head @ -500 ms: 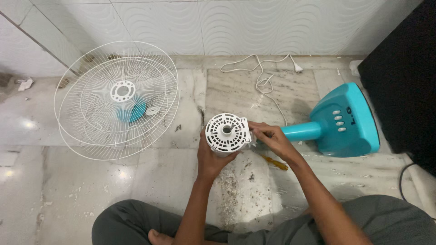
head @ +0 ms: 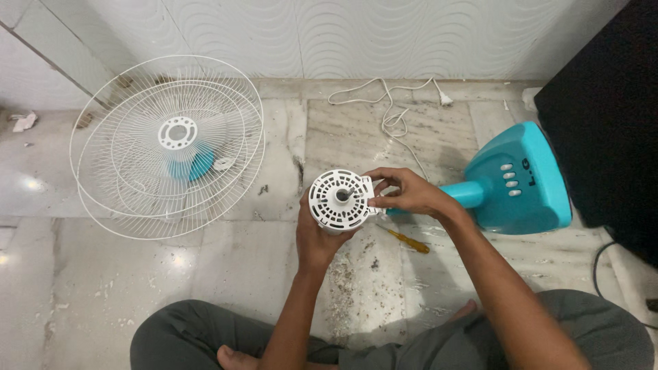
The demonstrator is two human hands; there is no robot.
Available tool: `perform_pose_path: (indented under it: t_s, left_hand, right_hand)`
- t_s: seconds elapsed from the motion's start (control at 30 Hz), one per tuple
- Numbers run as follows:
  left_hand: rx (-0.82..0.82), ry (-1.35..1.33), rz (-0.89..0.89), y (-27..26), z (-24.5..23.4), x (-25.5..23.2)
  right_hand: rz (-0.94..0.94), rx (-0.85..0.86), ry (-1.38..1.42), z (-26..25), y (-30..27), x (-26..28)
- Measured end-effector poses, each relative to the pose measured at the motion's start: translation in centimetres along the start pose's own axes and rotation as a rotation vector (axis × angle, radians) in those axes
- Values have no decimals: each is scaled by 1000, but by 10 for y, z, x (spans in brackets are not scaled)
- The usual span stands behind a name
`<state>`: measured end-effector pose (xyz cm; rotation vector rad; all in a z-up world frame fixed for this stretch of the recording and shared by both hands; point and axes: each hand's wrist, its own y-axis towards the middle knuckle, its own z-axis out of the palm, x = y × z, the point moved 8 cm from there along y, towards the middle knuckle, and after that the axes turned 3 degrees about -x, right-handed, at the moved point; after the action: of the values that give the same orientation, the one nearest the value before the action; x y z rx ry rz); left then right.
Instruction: The person sits on the floor and uses a screwdriver to attach a white plastic fan hub to a teal fan stand. They insert and tighten multiple screws to secure the hub to the stand.
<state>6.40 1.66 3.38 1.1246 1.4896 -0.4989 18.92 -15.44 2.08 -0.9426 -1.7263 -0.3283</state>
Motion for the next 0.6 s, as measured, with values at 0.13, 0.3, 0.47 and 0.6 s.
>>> perform_pose_path:
  t_s: [0.13,0.3,0.47,0.6]
  left_hand:
    - [-40,7,-10,-5,-1,-8]
    - [-65,70,26,-9,3,-18]
    - [-46,183,78,-4,7,-19]
    - [-54,185,109,-4,8,-16]
  right_hand:
    - [-101,39,43,1,0,4]
    - [-152,-14,-87,-6,-10,2]
    - [-136,73,4,-5,-8,-2]
    - [-150,150,81,-3,-7,0]
